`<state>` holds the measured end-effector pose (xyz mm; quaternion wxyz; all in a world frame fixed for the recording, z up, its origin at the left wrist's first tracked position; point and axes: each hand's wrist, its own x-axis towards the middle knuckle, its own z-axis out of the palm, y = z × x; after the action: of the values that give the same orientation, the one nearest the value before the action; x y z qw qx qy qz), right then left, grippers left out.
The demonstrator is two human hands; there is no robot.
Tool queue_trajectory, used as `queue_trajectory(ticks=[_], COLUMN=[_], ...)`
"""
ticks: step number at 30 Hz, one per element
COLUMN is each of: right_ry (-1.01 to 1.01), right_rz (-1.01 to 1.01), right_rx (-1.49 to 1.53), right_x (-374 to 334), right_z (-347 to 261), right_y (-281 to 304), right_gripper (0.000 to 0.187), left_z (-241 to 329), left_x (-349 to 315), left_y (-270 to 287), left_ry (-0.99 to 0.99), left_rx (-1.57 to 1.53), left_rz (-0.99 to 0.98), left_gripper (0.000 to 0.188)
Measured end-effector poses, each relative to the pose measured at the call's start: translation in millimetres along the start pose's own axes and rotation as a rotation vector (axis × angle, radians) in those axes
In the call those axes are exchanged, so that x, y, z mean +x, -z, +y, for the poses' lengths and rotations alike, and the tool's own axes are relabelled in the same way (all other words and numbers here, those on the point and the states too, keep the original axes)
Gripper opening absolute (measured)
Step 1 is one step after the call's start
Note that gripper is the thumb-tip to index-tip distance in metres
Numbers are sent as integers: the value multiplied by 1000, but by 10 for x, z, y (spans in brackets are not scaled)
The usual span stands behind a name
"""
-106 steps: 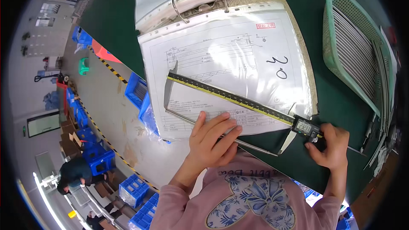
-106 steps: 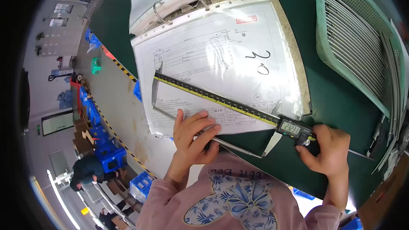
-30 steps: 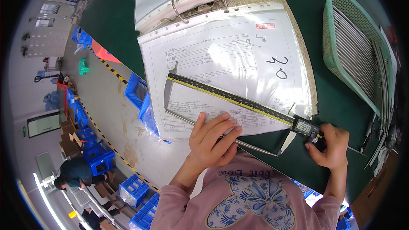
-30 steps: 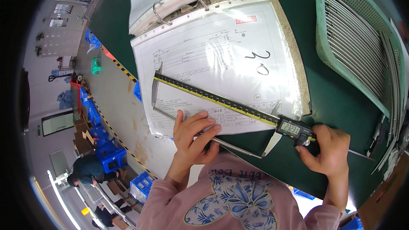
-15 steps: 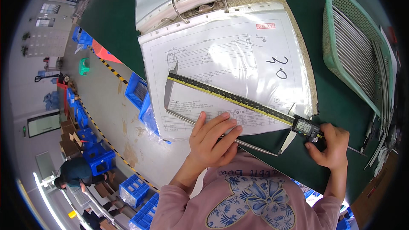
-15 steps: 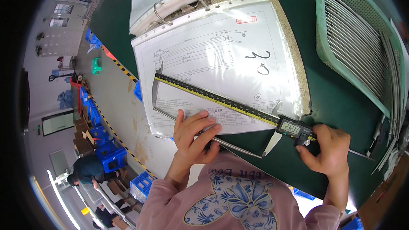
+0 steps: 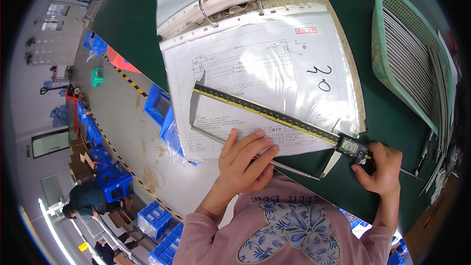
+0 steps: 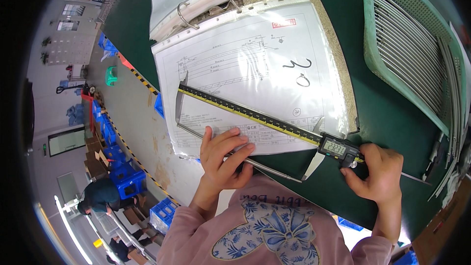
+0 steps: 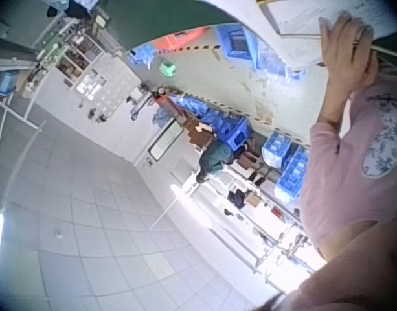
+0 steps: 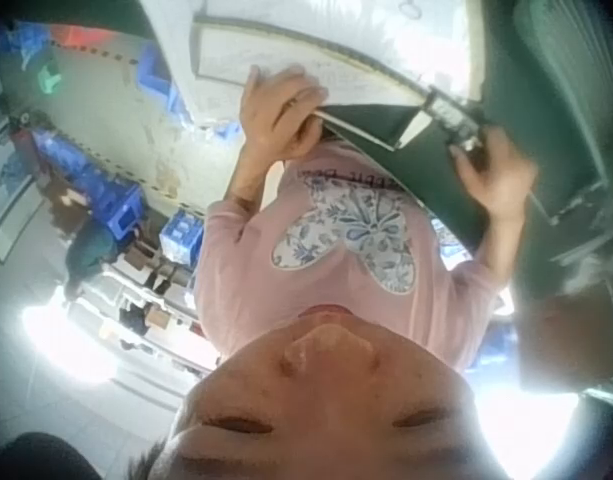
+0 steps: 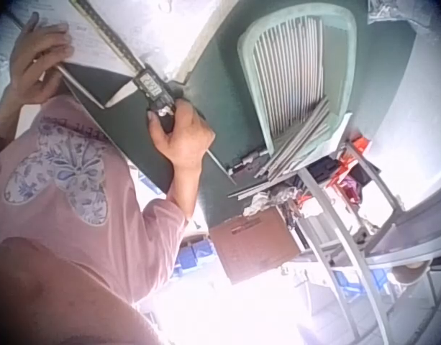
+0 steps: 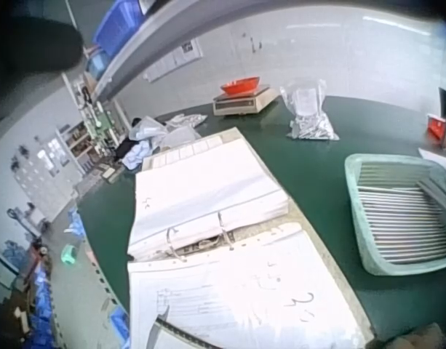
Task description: Using a digital caliper to measure the dimensions of metal rods and comparing them against a specification sheet.
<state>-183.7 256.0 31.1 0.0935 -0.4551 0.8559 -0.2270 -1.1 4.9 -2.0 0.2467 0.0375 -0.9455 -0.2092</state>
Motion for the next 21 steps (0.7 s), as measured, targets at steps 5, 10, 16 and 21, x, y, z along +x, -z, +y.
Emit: queue_trajectory(ticks=[5, 10, 16, 21], right_ry=[-6, 25, 26, 23], right_rz=[-8, 8, -8, -3], right_rx=[-7, -5, 11, -5], right_x=[-15, 9, 57, 27], right_z=[-9, -48, -42, -53], right_y=[8, 18, 6, 36], right_gripper=[35, 33, 35, 34], left_z=[14, -28, -49, -41], left_x=[-2, -2, -17, -8], left_y=[8, 14, 37, 36], left_ry=[1, -13, 13, -1], left_rx=[3, -4, 35, 32], left_rz=[3, -25, -2, 1], left_gripper=[36, 31, 32, 31])
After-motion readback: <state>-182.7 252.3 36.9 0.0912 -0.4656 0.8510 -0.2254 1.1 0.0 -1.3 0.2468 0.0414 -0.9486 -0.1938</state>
